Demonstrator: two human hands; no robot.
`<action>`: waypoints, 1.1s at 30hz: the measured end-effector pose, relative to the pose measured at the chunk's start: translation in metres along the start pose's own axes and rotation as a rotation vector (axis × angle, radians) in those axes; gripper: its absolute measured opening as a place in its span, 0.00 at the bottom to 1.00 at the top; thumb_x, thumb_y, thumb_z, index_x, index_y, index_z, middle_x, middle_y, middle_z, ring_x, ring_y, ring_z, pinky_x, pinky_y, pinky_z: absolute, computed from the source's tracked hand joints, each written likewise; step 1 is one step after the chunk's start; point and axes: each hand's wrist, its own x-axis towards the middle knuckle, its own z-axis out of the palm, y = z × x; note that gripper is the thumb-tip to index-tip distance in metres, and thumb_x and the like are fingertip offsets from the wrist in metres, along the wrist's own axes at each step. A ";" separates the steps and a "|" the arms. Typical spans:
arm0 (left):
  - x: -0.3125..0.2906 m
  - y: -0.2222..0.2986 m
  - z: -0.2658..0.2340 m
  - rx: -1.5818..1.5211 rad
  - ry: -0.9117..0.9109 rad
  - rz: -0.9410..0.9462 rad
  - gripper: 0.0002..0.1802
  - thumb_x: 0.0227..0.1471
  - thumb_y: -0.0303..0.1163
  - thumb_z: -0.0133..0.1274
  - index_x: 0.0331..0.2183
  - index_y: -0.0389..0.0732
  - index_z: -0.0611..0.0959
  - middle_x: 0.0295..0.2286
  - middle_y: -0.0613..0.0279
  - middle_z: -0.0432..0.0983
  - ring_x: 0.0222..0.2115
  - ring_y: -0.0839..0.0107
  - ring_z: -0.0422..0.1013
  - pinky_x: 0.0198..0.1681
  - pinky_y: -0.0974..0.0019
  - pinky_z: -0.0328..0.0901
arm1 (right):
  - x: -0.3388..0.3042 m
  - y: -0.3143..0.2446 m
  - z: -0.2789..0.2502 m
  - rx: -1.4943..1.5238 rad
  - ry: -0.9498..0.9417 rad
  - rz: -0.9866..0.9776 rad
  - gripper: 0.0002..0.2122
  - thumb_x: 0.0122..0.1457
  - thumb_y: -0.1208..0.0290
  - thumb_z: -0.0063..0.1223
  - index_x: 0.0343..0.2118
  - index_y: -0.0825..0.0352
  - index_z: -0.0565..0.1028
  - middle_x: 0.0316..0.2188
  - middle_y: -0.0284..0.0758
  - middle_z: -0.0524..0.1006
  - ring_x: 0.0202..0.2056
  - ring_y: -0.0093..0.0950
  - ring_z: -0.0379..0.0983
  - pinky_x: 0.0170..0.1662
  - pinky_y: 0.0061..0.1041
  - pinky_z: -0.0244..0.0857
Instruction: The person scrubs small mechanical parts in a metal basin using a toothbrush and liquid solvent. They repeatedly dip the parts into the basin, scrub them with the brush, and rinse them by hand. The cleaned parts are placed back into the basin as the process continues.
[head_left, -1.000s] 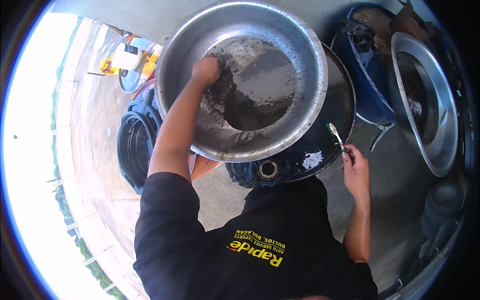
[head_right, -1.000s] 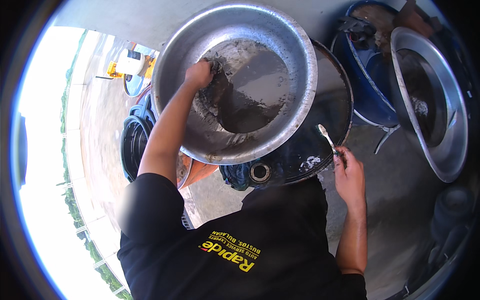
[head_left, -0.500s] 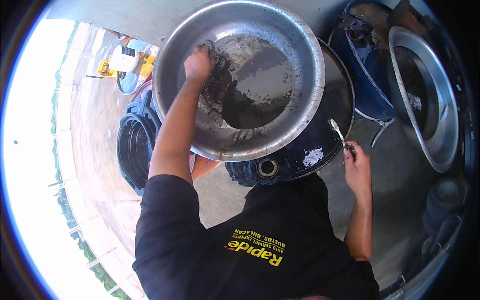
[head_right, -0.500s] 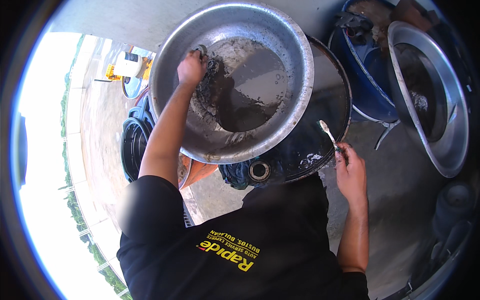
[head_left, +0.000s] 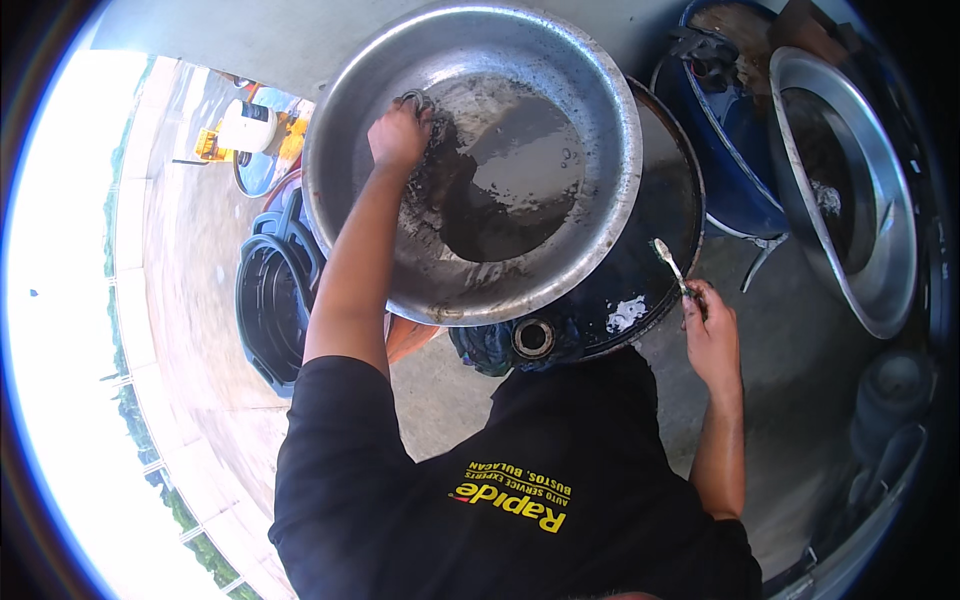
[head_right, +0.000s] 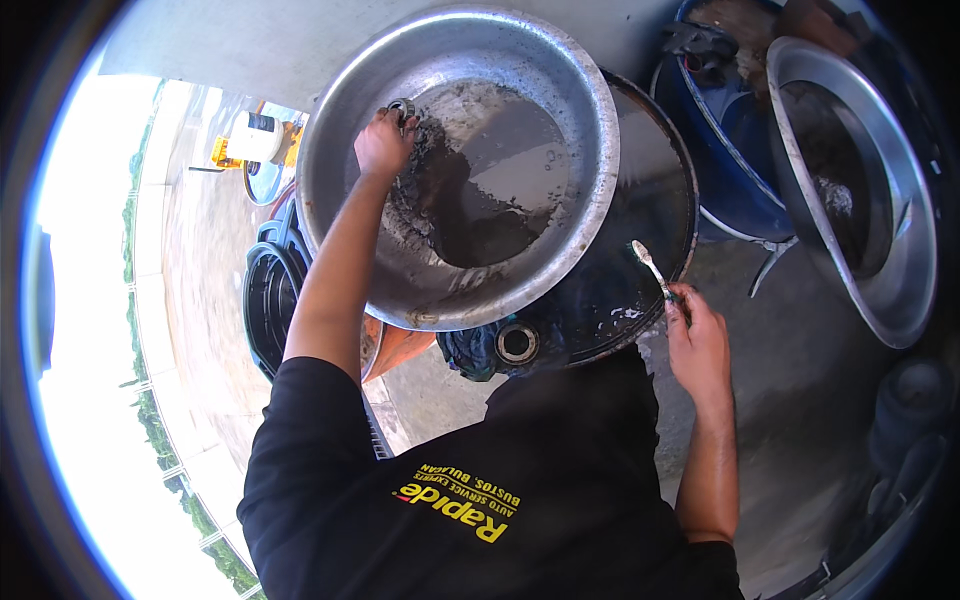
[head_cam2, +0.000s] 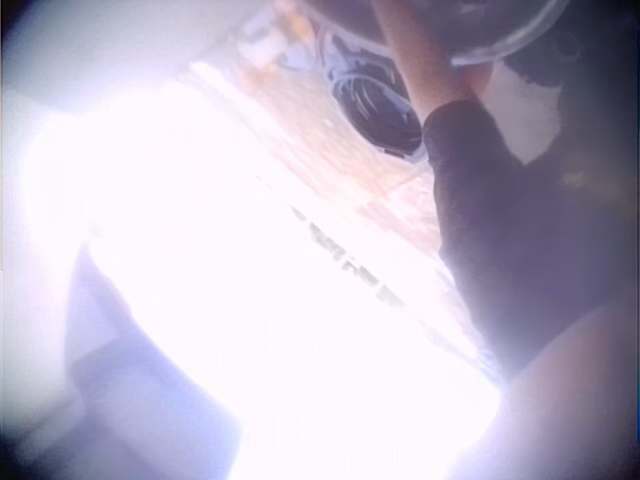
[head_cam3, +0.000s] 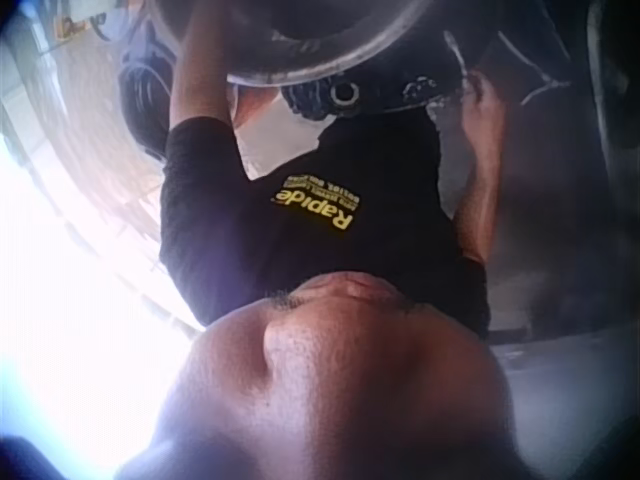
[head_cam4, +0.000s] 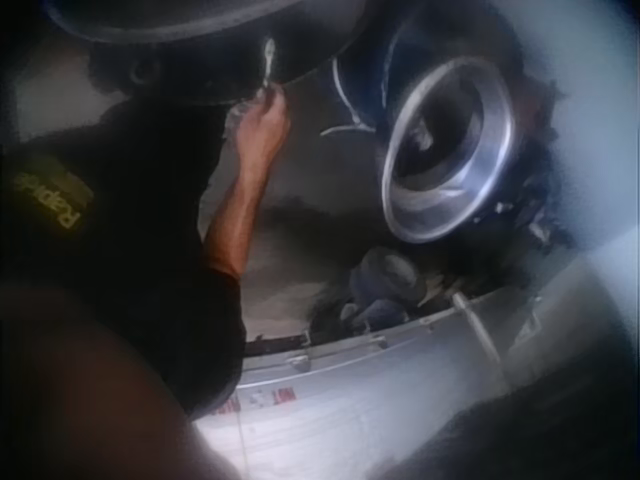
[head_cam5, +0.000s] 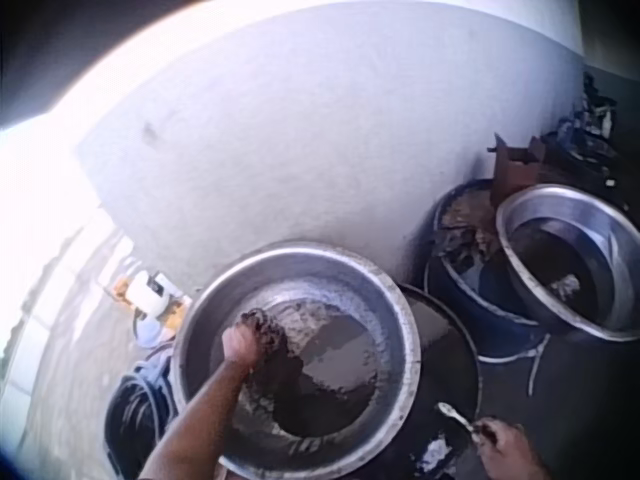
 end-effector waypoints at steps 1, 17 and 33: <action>0.000 -0.001 0.002 0.017 -0.043 -0.003 0.22 0.63 0.48 0.55 0.48 0.42 0.85 0.48 0.48 0.83 0.48 0.50 0.80 0.51 0.49 0.75 | 0.001 -0.001 0.000 -0.009 -0.010 0.010 0.10 0.69 0.75 0.52 0.49 0.71 0.78 0.25 0.40 0.78 0.26 0.30 0.74 0.34 0.32 0.68; 0.000 -0.012 0.008 0.046 -0.105 0.042 0.18 0.61 0.42 0.55 0.45 0.40 0.86 0.48 0.50 0.83 0.47 0.48 0.81 0.51 0.47 0.75 | -0.002 0.007 0.002 -0.034 -0.014 -0.007 0.10 0.68 0.75 0.52 0.50 0.70 0.78 0.28 0.45 0.80 0.28 0.38 0.78 0.37 0.35 0.70; -0.004 -0.016 0.005 -0.136 -0.044 -0.071 0.20 0.60 0.42 0.58 0.45 0.37 0.88 0.41 0.46 0.86 0.46 0.49 0.82 0.50 0.50 0.75 | -0.010 0.018 0.004 0.010 -0.004 -0.038 0.10 0.68 0.75 0.52 0.49 0.71 0.78 0.28 0.43 0.80 0.28 0.35 0.77 0.37 0.35 0.69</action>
